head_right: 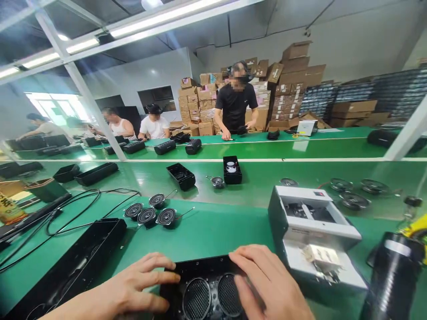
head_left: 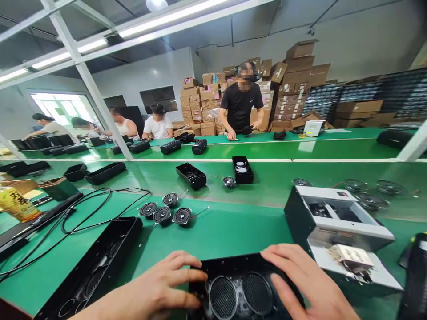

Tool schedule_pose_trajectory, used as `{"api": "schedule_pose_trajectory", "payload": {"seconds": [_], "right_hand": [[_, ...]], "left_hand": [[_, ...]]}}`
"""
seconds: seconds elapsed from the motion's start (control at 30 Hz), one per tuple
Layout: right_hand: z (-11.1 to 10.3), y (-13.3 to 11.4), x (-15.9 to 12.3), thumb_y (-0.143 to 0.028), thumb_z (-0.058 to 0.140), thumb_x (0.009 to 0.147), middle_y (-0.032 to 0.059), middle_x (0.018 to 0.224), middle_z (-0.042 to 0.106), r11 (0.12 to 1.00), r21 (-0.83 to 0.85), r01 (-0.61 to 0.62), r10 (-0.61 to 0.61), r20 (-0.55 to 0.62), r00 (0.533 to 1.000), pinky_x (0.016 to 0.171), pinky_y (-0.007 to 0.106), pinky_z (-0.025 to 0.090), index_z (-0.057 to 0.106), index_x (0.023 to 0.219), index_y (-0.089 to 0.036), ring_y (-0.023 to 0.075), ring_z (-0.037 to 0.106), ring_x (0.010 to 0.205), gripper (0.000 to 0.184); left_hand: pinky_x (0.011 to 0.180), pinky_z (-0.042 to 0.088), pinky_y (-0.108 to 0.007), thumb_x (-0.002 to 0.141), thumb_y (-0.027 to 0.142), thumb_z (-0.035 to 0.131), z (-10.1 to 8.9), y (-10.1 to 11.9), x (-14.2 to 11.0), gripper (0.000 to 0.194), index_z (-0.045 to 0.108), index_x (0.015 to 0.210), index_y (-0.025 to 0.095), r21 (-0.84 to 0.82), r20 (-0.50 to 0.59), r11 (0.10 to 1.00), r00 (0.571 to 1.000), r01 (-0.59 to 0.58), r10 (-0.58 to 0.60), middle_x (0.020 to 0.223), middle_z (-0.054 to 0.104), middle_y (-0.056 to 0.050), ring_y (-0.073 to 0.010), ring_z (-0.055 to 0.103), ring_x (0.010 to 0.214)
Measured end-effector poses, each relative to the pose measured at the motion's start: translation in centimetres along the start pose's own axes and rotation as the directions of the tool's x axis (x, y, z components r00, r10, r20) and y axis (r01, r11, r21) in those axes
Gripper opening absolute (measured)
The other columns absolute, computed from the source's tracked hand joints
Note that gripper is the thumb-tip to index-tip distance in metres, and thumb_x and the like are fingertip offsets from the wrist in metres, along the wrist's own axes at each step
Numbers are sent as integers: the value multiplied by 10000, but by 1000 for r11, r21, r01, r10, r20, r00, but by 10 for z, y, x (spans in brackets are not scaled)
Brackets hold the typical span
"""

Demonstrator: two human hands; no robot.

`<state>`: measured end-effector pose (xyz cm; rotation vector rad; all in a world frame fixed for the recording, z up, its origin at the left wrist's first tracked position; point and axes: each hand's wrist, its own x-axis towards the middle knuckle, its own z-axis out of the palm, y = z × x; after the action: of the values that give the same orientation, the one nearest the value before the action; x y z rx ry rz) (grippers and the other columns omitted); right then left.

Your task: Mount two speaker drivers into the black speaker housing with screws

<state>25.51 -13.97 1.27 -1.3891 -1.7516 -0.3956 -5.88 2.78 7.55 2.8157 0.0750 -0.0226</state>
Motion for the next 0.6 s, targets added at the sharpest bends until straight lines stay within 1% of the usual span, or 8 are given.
{"api": "schedule_pose_trajectory", "payload": {"seconds": [0.03, 0.07, 0.13, 0.2, 0.23, 0.3, 0.43, 0.6], "right_hand": [[10, -3, 22, -271, 549, 1033, 45, 1192, 732, 1000, 28, -3, 1, 74, 997, 917, 317, 615, 660, 1274, -268, 203, 701, 1096, 265], [22, -7, 44, -289, 495, 1060, 69, 1208, 727, 998, 57, -12, 2, 179, 984, 925, 338, 618, 656, 1284, -239, 209, 692, 1114, 280], [52, -15, 89, -309, 485, 1078, 100, 1286, 695, 996, 69, -49, 15, 426, 905, 1004, 367, 593, 643, 1331, -201, 216, 653, 1185, 317], [90, -27, 129, -337, 617, 1035, 94, 1322, 676, 998, 64, -18, -19, 536, 844, 1078, 400, 551, 643, 1344, -199, 234, 614, 1253, 339], [110, -33, 145, -379, 680, 1005, 107, 1332, 662, 999, 49, 1, -30, 589, 808, 1076, 456, 547, 644, 1339, -185, 271, 597, 1276, 388], [150, -45, 171, -448, 720, 983, 128, 1370, 618, 1000, -2, 30, -20, 677, 735, 1071, 541, 528, 646, 1314, -168, 310, 583, 1289, 440], [208, -61, 194, -445, 705, 996, 137, 1433, 571, 992, -123, 7, 89, 754, 650, 1118, 589, 480, 622, 1353, -168, 328, 553, 1326, 459], [230, -57, 192, -403, 707, 1000, 133, 1433, 570, 989, -94, -116, 144, 797, 587, 1103, 581, 498, 617, 1365, -174, 322, 567, 1308, 440]], "left_hand": [[1175, 469, -458, 902, 117, 536, 5, -11, -6, 507, 684, 1298, 395, 52, -97, 995, 992, 87, -82, 1494, 646, 6, -262, 544, 1407], [1173, 472, -443, 906, 116, 514, 9, -24, -11, 495, 701, 1273, 391, 96, -208, 973, 960, 211, -188, 1481, 655, 13, -250, 554, 1402], [1214, 428, -461, 969, 127, 439, 14, -54, -17, 474, 698, 1294, 355, 130, -405, 840, 802, 526, -439, 1472, 653, -11, -241, 548, 1410], [1219, 404, -550, 1019, 169, 447, 14, -86, -19, 441, 621, 1418, 237, 113, -487, 685, 641, 720, -594, 1489, 617, -124, -304, 530, 1421], [1198, 416, -586, 1023, 197, 507, 13, -100, -18, 430, 591, 1444, 188, 108, -493, 615, 579, 781, -649, 1484, 602, -166, -335, 531, 1412], [1140, 469, -602, 1003, 269, 649, 12, -124, -15, 457, 575, 1441, 162, 115, -469, 505, 495, 855, -732, 1476, 587, -171, -354, 552, 1378], [1080, 524, -567, 986, 349, 727, 14, -148, -6, 471, 593, 1407, 189, 156, -387, 412, 439, 898, -811, 1472, 576, -127, -329, 580, 1331], [1080, 511, -580, 993, 338, 711, 11, -150, 4, 466, 579, 1417, 196, 130, -365, 359, 381, 924, -849, 1447, 577, -122, -333, 571, 1321]]}}
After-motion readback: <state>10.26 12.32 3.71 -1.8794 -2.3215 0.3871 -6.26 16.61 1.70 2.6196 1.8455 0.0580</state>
